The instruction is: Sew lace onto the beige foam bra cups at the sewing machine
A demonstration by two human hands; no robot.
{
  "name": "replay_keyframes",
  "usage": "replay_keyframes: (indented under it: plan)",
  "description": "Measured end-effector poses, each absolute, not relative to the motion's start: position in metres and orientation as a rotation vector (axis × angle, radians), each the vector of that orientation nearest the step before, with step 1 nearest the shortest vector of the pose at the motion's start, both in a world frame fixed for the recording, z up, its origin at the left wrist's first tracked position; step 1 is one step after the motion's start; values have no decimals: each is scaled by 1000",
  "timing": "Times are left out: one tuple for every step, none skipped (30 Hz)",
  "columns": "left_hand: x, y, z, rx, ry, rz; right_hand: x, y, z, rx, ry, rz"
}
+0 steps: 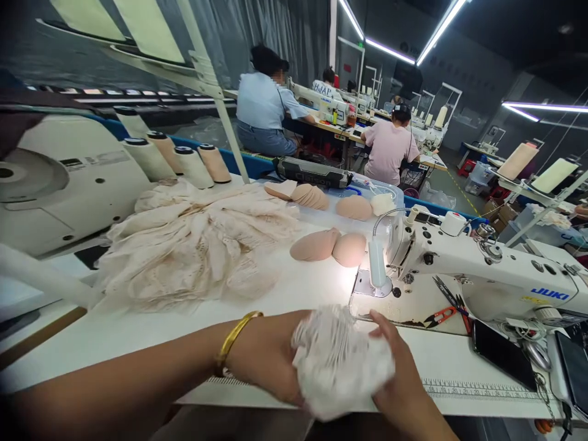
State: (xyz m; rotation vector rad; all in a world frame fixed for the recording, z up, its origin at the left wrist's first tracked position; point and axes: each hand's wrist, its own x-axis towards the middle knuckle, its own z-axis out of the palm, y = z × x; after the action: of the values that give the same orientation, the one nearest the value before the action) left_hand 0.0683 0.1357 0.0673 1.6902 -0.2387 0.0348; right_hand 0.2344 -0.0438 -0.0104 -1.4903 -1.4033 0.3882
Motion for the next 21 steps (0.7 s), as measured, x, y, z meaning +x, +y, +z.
replay_keyframes:
  plan:
    - [73,141,67,1945,-383,45,250,-37,-5,-1512,-1604,188]
    - [80,146,64,2184,-495,100,265,-28,0,-1518,-1796,-27]
    - [89,151,60,2381,-572,175,277,-18,4,-1547,-1960,-189]
    - [97,156,55,2529,-610,241,287,-8,7,-1558,-2082,-327]
    - [106,160,49,2625,-625,279,294,2,9,-1566,-2159,-415]
    - [114,164,44,2679,-630,285,300,10,10,-1584,-2197,-464]
    - [120,168,38,2703,-625,275,303,16,10,-1603,-2196,-488]
    - [125,172,34,2712,-608,265,305,19,9,-1621,-2172,-486]
    - [128,175,32,2714,-585,259,306,19,8,-1633,-2140,-463]
    - [129,178,30,2715,-563,255,306,18,7,-1632,-2114,-423]
    - [129,179,29,2712,-550,251,306,15,7,-1625,-2101,-371]
    - [129,181,29,2709,-541,251,306,13,6,-1619,-2095,-311]
    - [128,181,30,2707,-535,248,307,10,6,-1620,-2092,-256]
    - [127,181,31,2709,-528,236,307,8,6,-1632,-2090,-216]
    - [127,181,32,2714,-519,215,307,6,5,-1657,-2078,-196]
    - [127,181,34,2722,-506,188,308,6,4,-1685,-2061,-190]
    - [127,181,35,2729,-495,159,309,6,3,-1714,-2043,-188]
    - [128,180,36,2736,-485,138,309,6,2,-1738,-2027,-188]
    - [129,180,37,2739,-481,127,310,6,1,-1760,-2015,-188]
    - [130,180,37,2741,-481,127,311,6,0,-1781,-2008,-185]
    - [131,180,36,2740,-486,136,312,6,-1,-1804,-2001,-182]
